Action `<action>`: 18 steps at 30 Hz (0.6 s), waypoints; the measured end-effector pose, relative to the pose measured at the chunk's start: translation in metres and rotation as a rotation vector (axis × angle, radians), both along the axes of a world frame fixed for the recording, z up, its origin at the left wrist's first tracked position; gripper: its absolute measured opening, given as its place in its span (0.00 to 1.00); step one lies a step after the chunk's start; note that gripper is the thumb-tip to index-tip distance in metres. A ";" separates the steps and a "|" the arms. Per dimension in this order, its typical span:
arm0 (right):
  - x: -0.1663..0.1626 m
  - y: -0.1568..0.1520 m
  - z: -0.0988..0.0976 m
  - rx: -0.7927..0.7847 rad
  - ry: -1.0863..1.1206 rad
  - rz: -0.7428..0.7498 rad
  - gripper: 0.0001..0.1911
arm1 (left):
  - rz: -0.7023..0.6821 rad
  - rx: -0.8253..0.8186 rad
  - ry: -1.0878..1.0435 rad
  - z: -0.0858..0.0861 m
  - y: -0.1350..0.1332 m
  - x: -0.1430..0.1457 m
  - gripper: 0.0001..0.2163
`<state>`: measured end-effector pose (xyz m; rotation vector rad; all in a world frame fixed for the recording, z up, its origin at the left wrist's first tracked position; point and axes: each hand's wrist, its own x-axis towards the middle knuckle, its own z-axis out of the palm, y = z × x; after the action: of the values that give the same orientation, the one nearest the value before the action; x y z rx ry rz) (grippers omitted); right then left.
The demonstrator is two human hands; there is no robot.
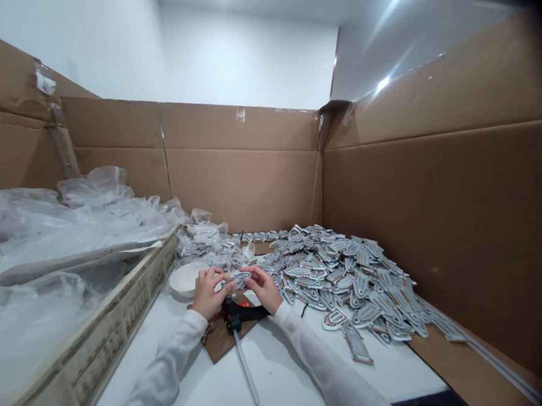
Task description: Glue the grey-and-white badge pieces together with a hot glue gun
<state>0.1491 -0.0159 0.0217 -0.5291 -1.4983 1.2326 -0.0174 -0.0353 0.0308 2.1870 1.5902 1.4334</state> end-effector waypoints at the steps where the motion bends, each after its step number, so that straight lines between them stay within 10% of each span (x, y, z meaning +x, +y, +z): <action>1: 0.000 0.001 -0.001 -0.020 -0.006 -0.001 0.21 | -0.032 -0.032 -0.052 0.000 0.001 -0.002 0.11; 5: 0.003 0.004 -0.005 -0.077 -0.139 -0.097 0.22 | -0.121 -0.193 -0.429 -0.001 0.010 -0.011 0.17; 12: 0.015 -0.003 0.002 0.184 -1.083 0.023 0.22 | -0.127 -0.295 -0.949 -0.007 0.022 -0.019 0.25; 18: 0.016 -0.004 -0.006 0.361 -1.129 -0.038 0.26 | -0.137 -0.289 -0.975 -0.009 0.020 -0.017 0.22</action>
<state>0.1652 -0.0198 0.0156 -1.0870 -2.5493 0.5571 -0.0342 -0.0157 0.0222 1.0896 1.1377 1.6806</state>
